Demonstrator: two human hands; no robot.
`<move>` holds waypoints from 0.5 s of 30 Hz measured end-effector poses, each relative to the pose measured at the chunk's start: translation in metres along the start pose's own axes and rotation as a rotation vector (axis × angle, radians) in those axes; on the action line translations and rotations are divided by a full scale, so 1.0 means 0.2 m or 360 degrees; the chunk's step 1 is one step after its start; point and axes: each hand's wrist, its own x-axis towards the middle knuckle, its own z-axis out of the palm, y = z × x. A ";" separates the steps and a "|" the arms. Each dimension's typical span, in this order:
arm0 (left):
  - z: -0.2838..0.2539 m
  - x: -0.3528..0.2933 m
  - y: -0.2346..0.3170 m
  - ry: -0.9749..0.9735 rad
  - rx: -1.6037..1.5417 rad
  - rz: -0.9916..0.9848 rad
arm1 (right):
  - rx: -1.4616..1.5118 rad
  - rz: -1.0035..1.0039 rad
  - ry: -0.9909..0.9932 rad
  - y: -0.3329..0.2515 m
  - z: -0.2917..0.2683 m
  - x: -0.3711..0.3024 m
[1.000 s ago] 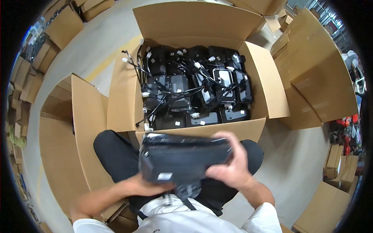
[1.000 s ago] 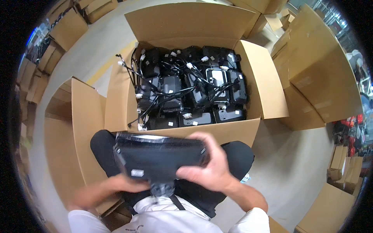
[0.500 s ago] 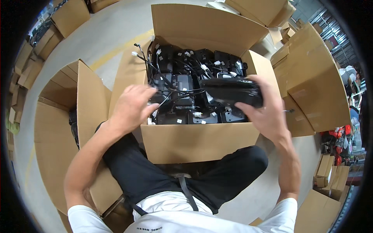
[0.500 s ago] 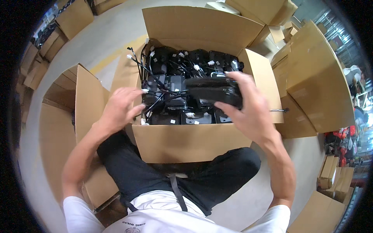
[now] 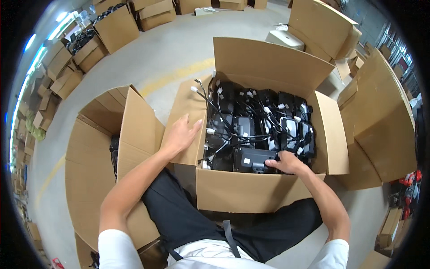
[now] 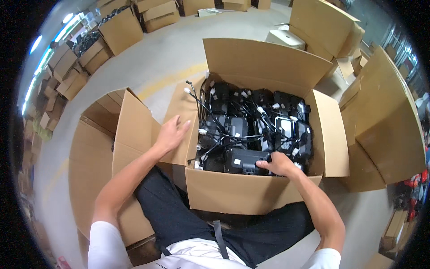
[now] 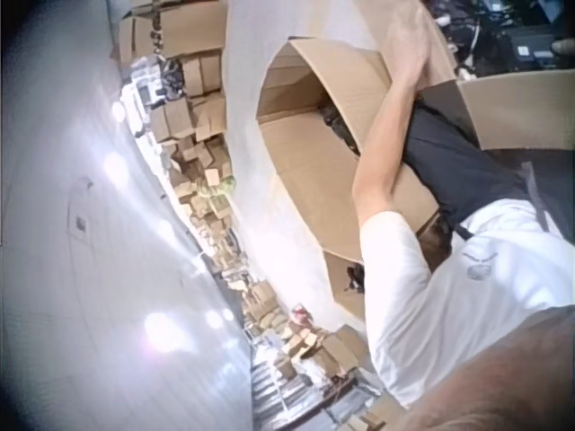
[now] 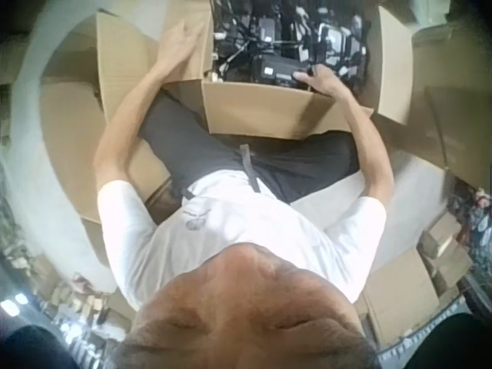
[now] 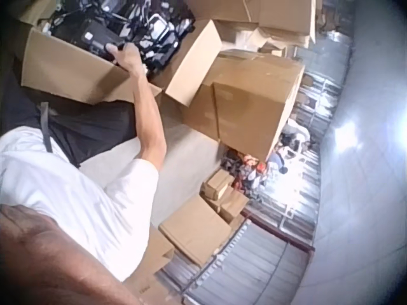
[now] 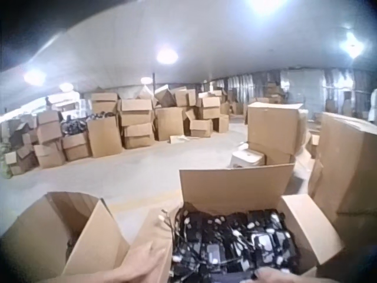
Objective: The person sits on the floor between two large cardboard boxes filled with black electronic devices. They repeatedly pick up a device from the right box, inspect it by turning it over in their hands, and place it into the left box. The process is continuous and repetitive throughout the clip.
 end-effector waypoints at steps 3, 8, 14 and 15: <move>0.19 0.28 0.19 -0.0131 -0.0025 -0.0348 | -0.0072 -0.0047 0.0128 0.05 0.05 -0.03; 0.50 0.57 0.12 0.0282 0.0844 0.0287 | 0.0081 -0.0073 0.0033 -0.02 0.01 -0.05; 0.59 0.45 0.07 -0.0043 0.1776 0.0560 | 0.0129 -0.0210 0.0080 -0.02 0.03 -0.01; 0.59 0.47 0.25 -0.0361 0.0983 0.0508 | 0.0097 -0.0139 0.0153 0.02 0.03 -0.05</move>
